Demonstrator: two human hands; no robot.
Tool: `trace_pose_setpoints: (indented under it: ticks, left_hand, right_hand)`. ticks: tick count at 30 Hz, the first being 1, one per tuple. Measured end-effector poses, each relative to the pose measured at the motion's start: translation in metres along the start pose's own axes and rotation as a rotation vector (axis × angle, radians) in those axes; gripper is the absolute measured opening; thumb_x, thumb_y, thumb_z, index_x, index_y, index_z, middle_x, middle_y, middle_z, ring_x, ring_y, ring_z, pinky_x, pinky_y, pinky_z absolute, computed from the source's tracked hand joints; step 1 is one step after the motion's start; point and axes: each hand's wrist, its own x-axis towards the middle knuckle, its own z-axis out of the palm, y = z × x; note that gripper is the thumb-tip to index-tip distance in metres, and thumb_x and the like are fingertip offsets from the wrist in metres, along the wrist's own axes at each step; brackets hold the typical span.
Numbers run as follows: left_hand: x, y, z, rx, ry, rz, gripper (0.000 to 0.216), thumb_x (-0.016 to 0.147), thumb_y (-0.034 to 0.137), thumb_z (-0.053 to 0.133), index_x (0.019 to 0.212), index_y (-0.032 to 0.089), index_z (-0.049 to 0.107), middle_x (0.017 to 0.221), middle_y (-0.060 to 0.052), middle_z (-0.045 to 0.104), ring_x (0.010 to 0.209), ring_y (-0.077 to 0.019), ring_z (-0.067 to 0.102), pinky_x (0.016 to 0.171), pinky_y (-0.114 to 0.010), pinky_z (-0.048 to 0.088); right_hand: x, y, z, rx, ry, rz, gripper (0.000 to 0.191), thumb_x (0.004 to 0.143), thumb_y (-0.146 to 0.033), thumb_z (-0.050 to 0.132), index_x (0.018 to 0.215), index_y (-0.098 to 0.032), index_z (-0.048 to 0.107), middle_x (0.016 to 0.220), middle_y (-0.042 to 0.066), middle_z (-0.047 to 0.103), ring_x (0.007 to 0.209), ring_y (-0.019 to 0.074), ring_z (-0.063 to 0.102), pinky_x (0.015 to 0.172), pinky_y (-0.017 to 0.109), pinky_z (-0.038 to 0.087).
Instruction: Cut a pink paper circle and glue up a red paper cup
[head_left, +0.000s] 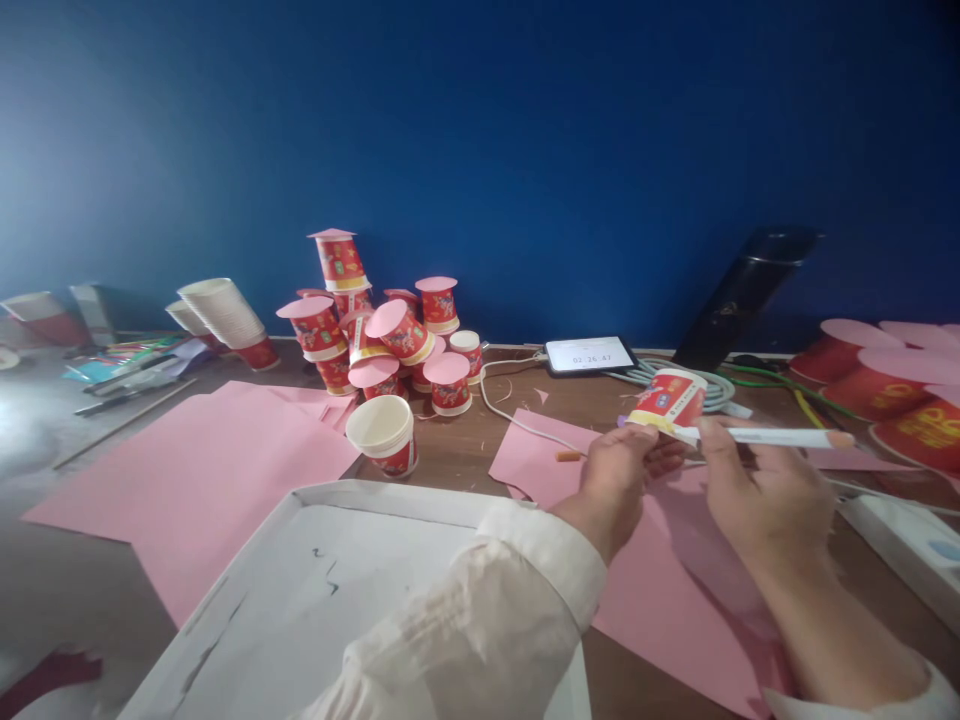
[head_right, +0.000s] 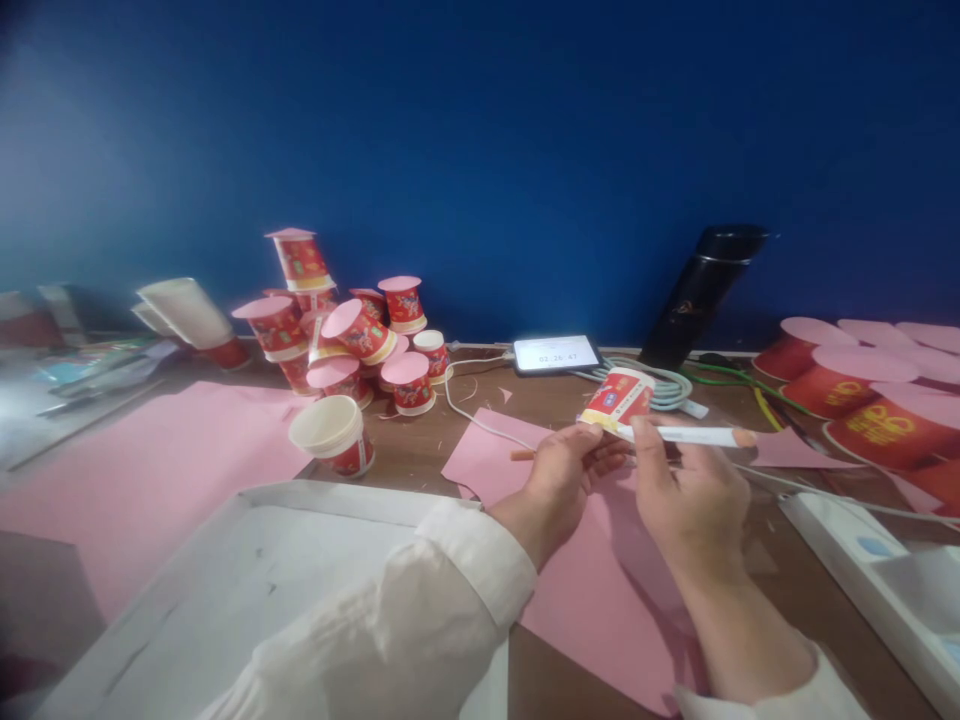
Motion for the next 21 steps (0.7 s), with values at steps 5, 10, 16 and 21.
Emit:
trace_pose_setpoints:
  ticks: [5, 10, 16, 21]
  left_hand:
    - [0.001, -0.001, -0.001, 0.009, 0.001, -0.005, 0.016, 0.09, 0.01, 0.06, 0.081, 0.01, 0.073, 0.073, -0.008, 0.07, 0.069, -0.0151, 0.068, 0.084, -0.03, 0.058]
    - [0.001, -0.002, -0.001, 0.015, -0.011, 0.003, 0.013, 0.089, 0.014, 0.064, 0.082, 0.01, 0.073, 0.073, -0.008, 0.071, 0.066, -0.0152, 0.067, 0.083, -0.031, 0.059]
    - [-0.001, 0.0, 0.001, -0.022, 0.02, -0.012, 0.017, 0.091, 0.01, 0.061, 0.078, 0.01, 0.072, 0.072, -0.009, 0.071, 0.068, -0.016, 0.068, 0.085, -0.032, 0.057]
    - [-0.002, 0.001, 0.001, -0.136, -0.02, 0.01, 0.024, 0.096, 0.01, 0.054, 0.08, 0.01, 0.072, 0.076, -0.009, 0.072, 0.069, -0.0134, 0.067, 0.085, -0.028, 0.055]
  right_hand:
    - [-0.001, -0.001, -0.002, -0.015, 0.002, 0.005, 0.065, 0.095, -0.067, 0.045, 0.096, -0.015, 0.084, 0.084, 0.018, 0.081, 0.085, 0.0345, 0.077, 0.074, 0.041, 0.055]
    - [-0.001, 0.002, 0.001, -0.024, 0.006, 0.025, 0.066, 0.094, -0.067, 0.045, 0.099, -0.014, 0.084, 0.084, 0.019, 0.081, 0.084, 0.0348, 0.077, 0.075, 0.042, 0.055]
    - [0.003, -0.003, -0.004, 0.019, -0.034, 0.069, 0.063, 0.091, -0.068, 0.047, 0.095, -0.016, 0.083, 0.082, 0.018, 0.079, 0.085, 0.0365, 0.076, 0.076, 0.046, 0.056]
    - [0.009, -0.019, -0.015, 0.268, -0.028, 0.198, 0.045, 0.092, -0.054, 0.053, 0.105, -0.018, 0.077, 0.075, 0.009, 0.074, 0.069, 0.0266, 0.071, 0.07, 0.042, 0.055]
